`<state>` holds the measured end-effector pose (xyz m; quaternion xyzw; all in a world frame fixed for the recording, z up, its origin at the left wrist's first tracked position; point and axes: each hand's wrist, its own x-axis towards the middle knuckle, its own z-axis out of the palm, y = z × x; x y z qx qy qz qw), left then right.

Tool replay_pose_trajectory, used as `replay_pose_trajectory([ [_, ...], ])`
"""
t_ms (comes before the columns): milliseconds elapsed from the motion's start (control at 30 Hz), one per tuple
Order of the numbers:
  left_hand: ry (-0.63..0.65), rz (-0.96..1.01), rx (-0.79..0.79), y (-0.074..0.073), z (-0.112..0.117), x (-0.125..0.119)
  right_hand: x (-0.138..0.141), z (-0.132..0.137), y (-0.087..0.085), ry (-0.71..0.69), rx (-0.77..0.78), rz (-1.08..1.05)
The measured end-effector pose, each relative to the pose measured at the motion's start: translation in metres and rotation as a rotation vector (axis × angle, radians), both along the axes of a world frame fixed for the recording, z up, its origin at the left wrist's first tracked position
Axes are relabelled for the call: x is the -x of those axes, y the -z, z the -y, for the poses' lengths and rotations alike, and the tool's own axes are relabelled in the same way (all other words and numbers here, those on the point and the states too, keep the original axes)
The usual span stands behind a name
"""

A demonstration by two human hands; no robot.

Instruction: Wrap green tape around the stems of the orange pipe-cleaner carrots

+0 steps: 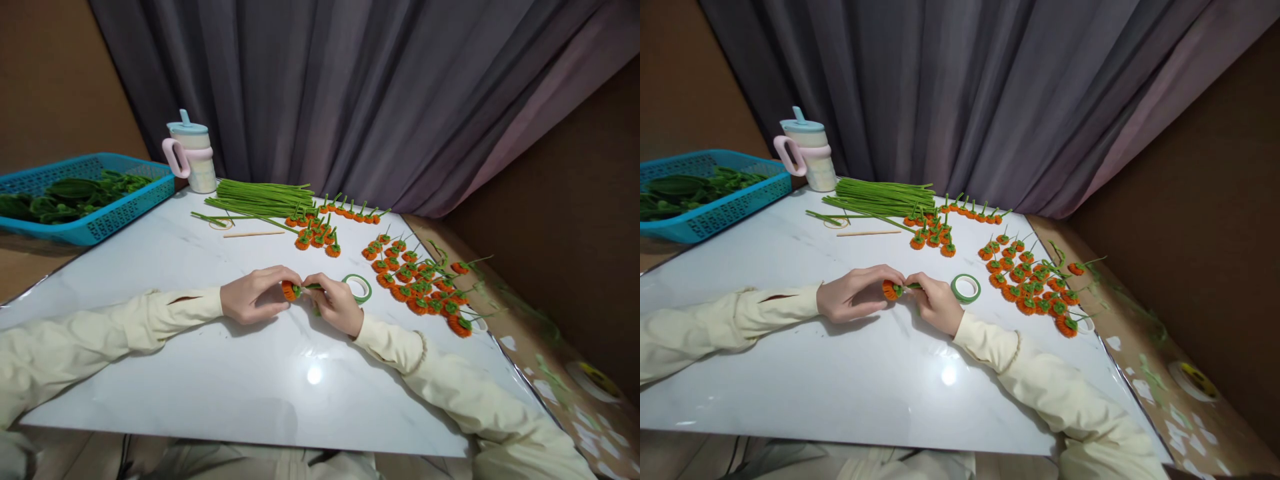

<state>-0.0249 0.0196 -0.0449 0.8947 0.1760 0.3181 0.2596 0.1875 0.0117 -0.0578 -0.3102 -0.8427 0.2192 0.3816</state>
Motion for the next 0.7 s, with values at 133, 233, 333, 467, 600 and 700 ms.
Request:
replay_pose_trajectory([
  [133,-0.084,-0.061,0.038,-0.0009,-0.0002,-0.0032,0.0005,0.0007,-0.0022,-0.004,0.119,-0.033],
  [233,-0.111,-0.072,0.073,0.0004,-0.0005,-0.0048,0.0017,0.0012,-0.0036,-0.007,0.24,-0.071],
  [333,-0.124,-0.074,0.121,0.0007,-0.0005,-0.0055,0.0033,0.0009,-0.0038,-0.034,0.408,-0.137],
  [467,-0.152,-0.04,0.239,-0.0016,0.001,-0.0073,0.0053,-0.001,-0.0038,-0.12,0.621,-0.236],
  [600,-0.176,-0.002,0.323,-0.0034,0.0025,-0.0091,0.006,-0.0032,-0.0052,-0.182,0.74,-0.291],
  [700,-0.201,0.006,0.302,-0.0037,0.003,-0.0093,0.005,-0.0043,-0.0063,-0.228,0.79,-0.308],
])
